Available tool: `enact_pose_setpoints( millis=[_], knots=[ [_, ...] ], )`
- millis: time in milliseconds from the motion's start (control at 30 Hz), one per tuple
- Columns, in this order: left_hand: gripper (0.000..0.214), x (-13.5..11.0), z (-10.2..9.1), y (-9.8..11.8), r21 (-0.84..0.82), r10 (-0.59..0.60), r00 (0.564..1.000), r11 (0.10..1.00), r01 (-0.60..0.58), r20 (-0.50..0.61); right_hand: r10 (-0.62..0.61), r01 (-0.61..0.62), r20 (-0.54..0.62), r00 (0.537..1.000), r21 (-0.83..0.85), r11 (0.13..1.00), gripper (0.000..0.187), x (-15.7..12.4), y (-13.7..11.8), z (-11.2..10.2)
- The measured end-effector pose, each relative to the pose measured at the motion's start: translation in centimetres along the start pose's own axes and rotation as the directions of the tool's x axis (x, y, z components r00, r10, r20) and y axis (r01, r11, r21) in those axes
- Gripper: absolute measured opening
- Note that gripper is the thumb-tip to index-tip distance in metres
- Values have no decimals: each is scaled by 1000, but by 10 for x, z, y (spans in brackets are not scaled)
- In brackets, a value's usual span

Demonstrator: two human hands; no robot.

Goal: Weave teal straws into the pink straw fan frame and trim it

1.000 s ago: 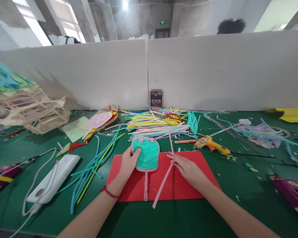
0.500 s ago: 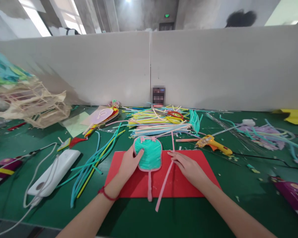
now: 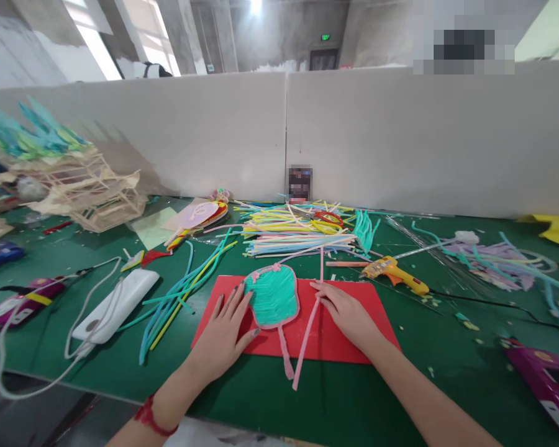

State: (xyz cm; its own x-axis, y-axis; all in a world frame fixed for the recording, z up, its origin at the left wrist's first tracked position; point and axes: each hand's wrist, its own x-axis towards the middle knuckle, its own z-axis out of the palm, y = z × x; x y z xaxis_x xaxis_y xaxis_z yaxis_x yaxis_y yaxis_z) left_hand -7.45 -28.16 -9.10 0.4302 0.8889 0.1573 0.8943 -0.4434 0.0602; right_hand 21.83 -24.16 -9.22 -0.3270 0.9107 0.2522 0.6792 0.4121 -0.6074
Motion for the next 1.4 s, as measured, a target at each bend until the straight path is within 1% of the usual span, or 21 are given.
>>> enact_pose_setpoints(
  millis=[200, 267, 333, 433, 467, 533, 567, 633, 700, 733, 767, 833, 900, 933, 1033, 1100, 1133, 1233, 1267, 1333, 1400],
  knots=[
    [66, 15, -2, -3, -46, -10, 1000, 999, 11, 15, -3, 2, -32, 999, -31, 1000, 29, 1, 5, 1],
    [66, 21, -3, -4, -96, -67, 998, 993, 69, 21, -48, 45, -88, 995, -39, 998, 27, 0, 6, -2],
    [62, 31, -6, -5, -159, -162, 987, 974, 162, 15, -132, 124, -165, 977, -59, 991, 25, 1, 1, -8],
    [45, 54, -14, -7, -232, -275, 961, 937, 260, -32, -237, 225, -264, 935, -74, 971, 24, 4, -14, -19],
    [38, 63, -17, -7, -242, -267, 962, 939, 245, -61, -242, 233, -300, 923, -67, 970, 23, 6, -21, -22],
    [27, 80, -22, -5, -246, -194, 973, 956, 160, -123, -253, 249, -351, 902, -57, 967, 22, 9, -30, -26],
    [23, 89, -24, -4, -242, -203, 965, 957, 159, -168, -252, 250, -365, 896, -56, 967, 21, 10, -33, -27],
    [19, 102, -24, -1, -240, -220, 947, 957, 162, -235, -207, 197, -437, 875, -67, 978, 16, 10, -33, -28],
    [18, 110, -20, 1, -267, -212, 941, 953, 140, -264, -79, 80, -549, 832, -23, 997, 10, 8, -28, -30],
    [18, 112, -16, 1, -288, -225, 936, 947, 145, -271, 14, 19, -596, 803, 49, 999, 11, 6, -24, -32],
    [18, 113, -12, 0, -316, -243, 932, 936, 153, -269, 103, -12, -633, 767, 147, 989, 17, 6, -21, -34],
    [18, 113, -5, -6, -387, -298, 924, 902, 191, -239, 249, -23, -688, 682, 321, 947, 39, 6, -16, -38],
    [19, 112, 0, -14, -460, -358, 913, 856, 237, -195, 318, -18, -718, 619, 392, 920, 50, 8, -14, -42],
    [19, 111, 1, -18, -478, -388, 900, 840, 258, -197, 331, -21, -732, 596, 398, 917, 48, 9, -14, -43],
    [19, 111, -1, -25, -506, -399, 906, 816, 280, -142, 337, -43, -759, 557, 379, 924, 30, 11, -18, -41],
    [19, 111, -3, -25, -504, -376, 923, 815, 287, -84, 337, -47, -756, 561, 377, 925, 23, 10, -20, -35],
    [19, 110, -4, -23, -504, -358, 932, 816, 283, -56, 335, -34, -738, 585, 391, 920, 23, 10, -19, -32],
    [19, 109, -5, -19, -528, -326, 944, 810, 257, -40, 322, 5, -645, 693, 450, 893, 27, 6, -15, -22],
    [19, 109, -5, -18, -536, -324, 945, 805, 252, -42, 319, -12, -623, 714, 444, 896, 28, 5, -13, -19],
    [19, 108, -6, -18, -544, -334, 942, 795, 268, -25, 331, -82, -589, 737, 409, 909, 30, 4, -9, -14],
    [19, 108, -7, -18, -554, -355, 935, 777, 299, 6, 365, -159, -518, 774, 398, 903, 27, 2, -6, -11]
  ],
)
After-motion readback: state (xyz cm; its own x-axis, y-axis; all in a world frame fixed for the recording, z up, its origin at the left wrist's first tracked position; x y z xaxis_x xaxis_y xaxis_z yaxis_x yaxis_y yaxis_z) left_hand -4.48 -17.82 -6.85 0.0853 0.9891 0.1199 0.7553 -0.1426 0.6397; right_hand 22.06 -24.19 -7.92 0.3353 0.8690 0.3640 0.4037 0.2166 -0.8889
